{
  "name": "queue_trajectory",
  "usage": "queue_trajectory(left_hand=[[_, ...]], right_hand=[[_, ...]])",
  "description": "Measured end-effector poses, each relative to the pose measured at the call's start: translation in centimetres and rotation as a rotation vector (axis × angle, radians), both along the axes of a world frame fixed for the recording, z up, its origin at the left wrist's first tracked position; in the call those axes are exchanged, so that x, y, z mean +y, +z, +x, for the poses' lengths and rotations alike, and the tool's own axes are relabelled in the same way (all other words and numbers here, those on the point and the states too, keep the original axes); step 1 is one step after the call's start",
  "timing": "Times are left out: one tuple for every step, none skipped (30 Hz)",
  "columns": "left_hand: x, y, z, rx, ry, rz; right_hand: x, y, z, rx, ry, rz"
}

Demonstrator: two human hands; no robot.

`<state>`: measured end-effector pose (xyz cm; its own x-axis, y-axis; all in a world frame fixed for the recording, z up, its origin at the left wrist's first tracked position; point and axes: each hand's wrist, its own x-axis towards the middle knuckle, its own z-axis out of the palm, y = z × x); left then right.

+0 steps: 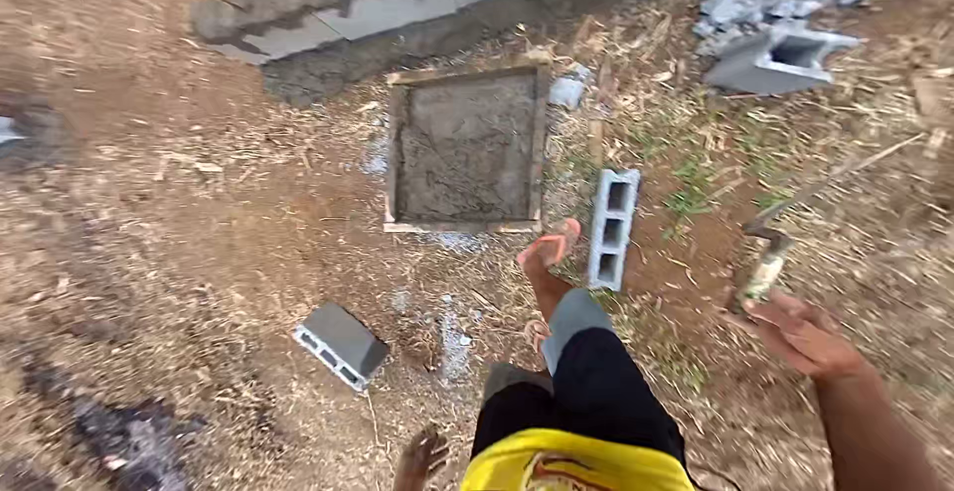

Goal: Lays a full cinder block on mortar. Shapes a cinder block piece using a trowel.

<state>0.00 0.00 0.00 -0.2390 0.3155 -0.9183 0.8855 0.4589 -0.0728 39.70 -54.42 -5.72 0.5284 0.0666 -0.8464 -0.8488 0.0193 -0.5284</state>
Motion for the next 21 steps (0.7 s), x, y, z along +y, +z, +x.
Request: queue_trajectory(left_hand=[[-0.8,-1.4,-0.6,-0.049,-0.003,-0.017],[-1.4,-2.8,-1.2,-0.089,-0.007,-0.027],[-2.1,-4.3,-1.6,-0.126,-0.014,-0.022],[-2.9,-5.6,-1.8,-0.165,-0.017,-0.008],[-3.6,-6.2,-2.2,-0.198,-0.028,0.004],[-4.4,-6.4,-2.4,-0.232,-0.046,0.024],[-5.2,-6.4,-2.5,-0.253,-0.071,0.051],[-5.7,-6.2,-2.8,-0.262,-0.103,0.066],[-6.2,-5.9,-3.1,-0.278,-0.138,0.073],[-6.5,-5.8,-3.6,-0.296,-0.174,0.080],[-6.6,-5.7,-4.3,-0.318,-0.200,0.084],[-6.8,-5.5,-5.3,-0.346,-0.209,0.084],[-6.9,-5.2,-6.2,-0.375,-0.210,0.079],[-7.0,-5.0,-7.0,-0.393,-0.210,0.072],[-7.0,-4.9,-7.8,-0.390,-0.218,0.073],[-7.2,-5.1,-8.6,-0.372,-0.229,0.083],[-7.4,-5.4,-9.4,-0.334,-0.253,0.089],[-7.6,-5.8,-10.1,-0.286,-0.288,0.104],[-7.8,-6.0,-10.4,-0.241,-0.325,0.124],[-8.0,-6.1,-10.2,-0.207,-0.355,0.141],[-8.5,-6.1,-9.3,-0.189,-0.374,0.151]], right_hand=[[0.2,1.9,-0.5,-0.006,0.075,-0.028],[0.9,3.4,-0.5,-0.017,0.097,-0.098],[1.8,4.7,0.0,-0.027,0.065,-0.198],[2.7,5.7,0.4,-0.021,-0.008,-0.299],[3.3,6.5,0.3,0.000,-0.084,-0.392],[3.1,7.1,-0.5,0.018,-0.122,-0.442],[2.3,7.4,-1.9,0.016,-0.125,-0.472],[1.1,7.8,-3.9,0.009,-0.094,-0.515],[-0.5,8.5,-6.2,0.006,-0.008,-0.578],[-2.3,9.1,-8.7,0.003,0.112,-0.661],[-4.3,9.8,-11.5,0.024,0.241,-0.746],[-6.4,10.6,-14.4,0.073,0.360,-0.826],[-8.4,11.5,-17.4,0.123,0.454,-0.896],[-10.2,12.6,-20.2,0.167,0.515,-0.952],[-11.9,13.6,-22.7,0.207,0.549,-0.999],[-13.4,14.6,-24.9,0.229,0.531,-1.025],[-15.0,15.6,-26.8,0.238,0.466,-1.034],[-16.3,16.5,-28.4,0.240,0.372,-1.029],[-17.5,17.4,-29.6,0.236,0.276,-1.028],[-18.5,18.2,-30.1,0.234,0.192,-1.042],[-19.5,18.6,-30.0,0.232,0.126,-1.059]])
